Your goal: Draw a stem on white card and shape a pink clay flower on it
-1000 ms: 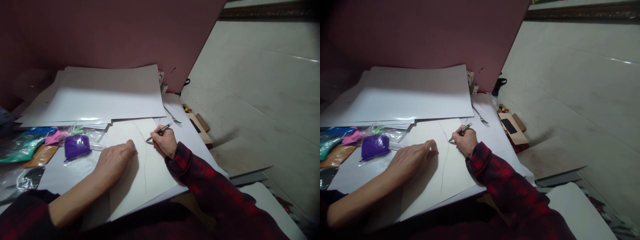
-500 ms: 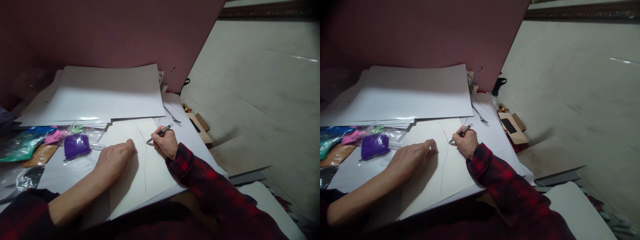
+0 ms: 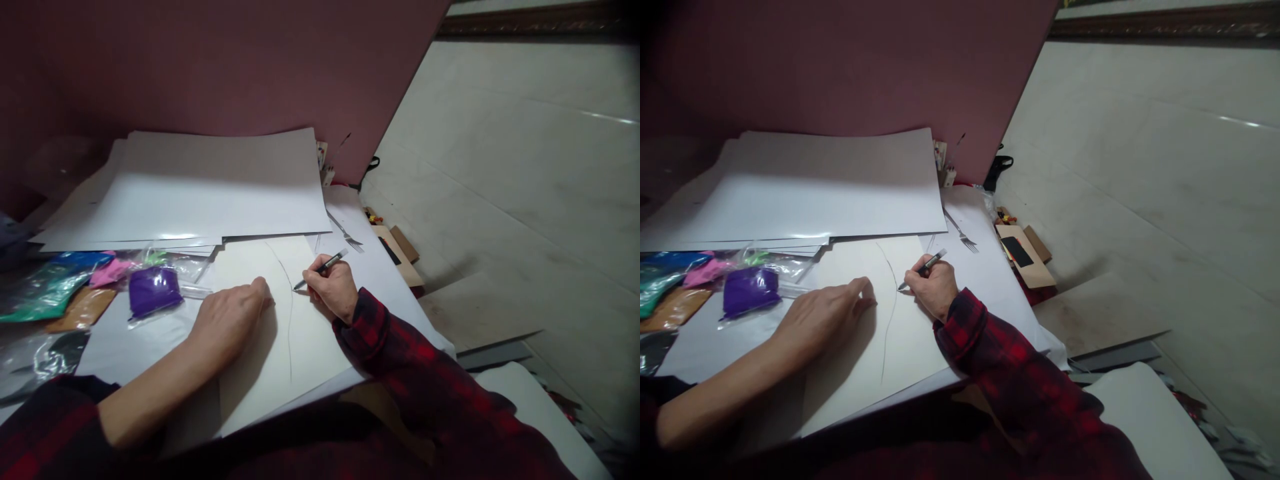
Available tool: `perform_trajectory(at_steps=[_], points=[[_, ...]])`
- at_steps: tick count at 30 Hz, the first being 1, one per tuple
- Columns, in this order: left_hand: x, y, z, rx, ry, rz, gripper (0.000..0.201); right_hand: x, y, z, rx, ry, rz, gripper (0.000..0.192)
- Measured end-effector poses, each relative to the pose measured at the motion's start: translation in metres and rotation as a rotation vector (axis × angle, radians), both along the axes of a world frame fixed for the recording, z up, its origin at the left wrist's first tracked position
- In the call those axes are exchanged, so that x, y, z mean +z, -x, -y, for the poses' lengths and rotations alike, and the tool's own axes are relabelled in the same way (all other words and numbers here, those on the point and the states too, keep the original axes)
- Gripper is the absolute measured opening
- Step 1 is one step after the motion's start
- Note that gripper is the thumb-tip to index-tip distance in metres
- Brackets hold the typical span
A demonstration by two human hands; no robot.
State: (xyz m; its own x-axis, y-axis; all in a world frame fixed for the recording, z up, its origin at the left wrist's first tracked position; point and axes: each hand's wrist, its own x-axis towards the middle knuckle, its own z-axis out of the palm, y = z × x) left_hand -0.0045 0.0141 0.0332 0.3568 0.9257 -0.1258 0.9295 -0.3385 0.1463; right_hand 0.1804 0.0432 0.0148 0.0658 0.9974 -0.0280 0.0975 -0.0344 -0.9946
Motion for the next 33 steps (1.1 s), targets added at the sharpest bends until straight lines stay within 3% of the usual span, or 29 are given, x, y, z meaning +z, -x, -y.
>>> perform_trajectory(at_steps=[33], points=[[0.001,0.000,-0.001,0.002,0.010,0.002,0.026,0.003,0.001,0.018,0.031,0.004,0.013,0.013]])
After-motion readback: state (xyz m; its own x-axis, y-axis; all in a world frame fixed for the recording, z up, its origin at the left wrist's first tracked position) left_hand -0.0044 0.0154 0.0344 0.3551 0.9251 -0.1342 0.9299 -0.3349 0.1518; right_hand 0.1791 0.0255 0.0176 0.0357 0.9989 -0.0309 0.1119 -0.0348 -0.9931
